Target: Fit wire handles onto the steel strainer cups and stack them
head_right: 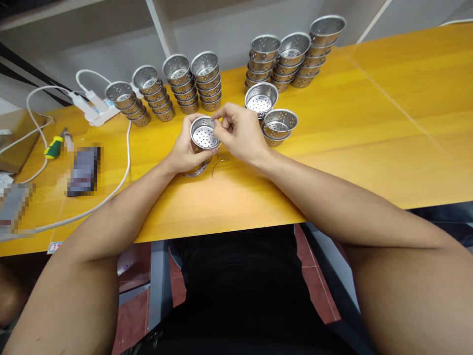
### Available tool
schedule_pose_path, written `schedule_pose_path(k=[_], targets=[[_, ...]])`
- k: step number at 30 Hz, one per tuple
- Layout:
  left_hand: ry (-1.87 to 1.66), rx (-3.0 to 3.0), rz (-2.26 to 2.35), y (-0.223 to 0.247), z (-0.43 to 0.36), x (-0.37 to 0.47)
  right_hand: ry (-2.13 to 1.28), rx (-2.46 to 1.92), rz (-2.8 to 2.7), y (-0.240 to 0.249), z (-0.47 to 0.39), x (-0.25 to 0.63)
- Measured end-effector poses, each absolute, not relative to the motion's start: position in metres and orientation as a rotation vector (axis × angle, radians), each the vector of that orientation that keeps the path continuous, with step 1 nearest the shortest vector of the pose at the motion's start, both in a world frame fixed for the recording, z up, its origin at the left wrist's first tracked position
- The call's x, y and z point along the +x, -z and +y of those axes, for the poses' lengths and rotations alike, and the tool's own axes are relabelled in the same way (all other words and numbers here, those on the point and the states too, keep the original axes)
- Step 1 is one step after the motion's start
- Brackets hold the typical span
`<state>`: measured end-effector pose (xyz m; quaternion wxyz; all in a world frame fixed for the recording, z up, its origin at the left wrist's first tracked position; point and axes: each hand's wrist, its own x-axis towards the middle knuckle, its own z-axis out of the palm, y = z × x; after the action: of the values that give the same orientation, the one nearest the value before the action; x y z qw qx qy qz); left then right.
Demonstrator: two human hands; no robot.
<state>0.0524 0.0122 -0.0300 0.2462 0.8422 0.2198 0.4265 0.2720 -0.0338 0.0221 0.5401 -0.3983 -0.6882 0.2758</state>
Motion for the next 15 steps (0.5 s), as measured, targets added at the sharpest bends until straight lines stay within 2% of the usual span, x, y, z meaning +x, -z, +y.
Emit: schedule_pose_path(k=[15], targets=[[-1.099, 2.225, 0.599, 0.0246, 0.006, 0.0524, -0.646, -0.95, -1.644, -0.0239, -0.0369, 0.2699]])
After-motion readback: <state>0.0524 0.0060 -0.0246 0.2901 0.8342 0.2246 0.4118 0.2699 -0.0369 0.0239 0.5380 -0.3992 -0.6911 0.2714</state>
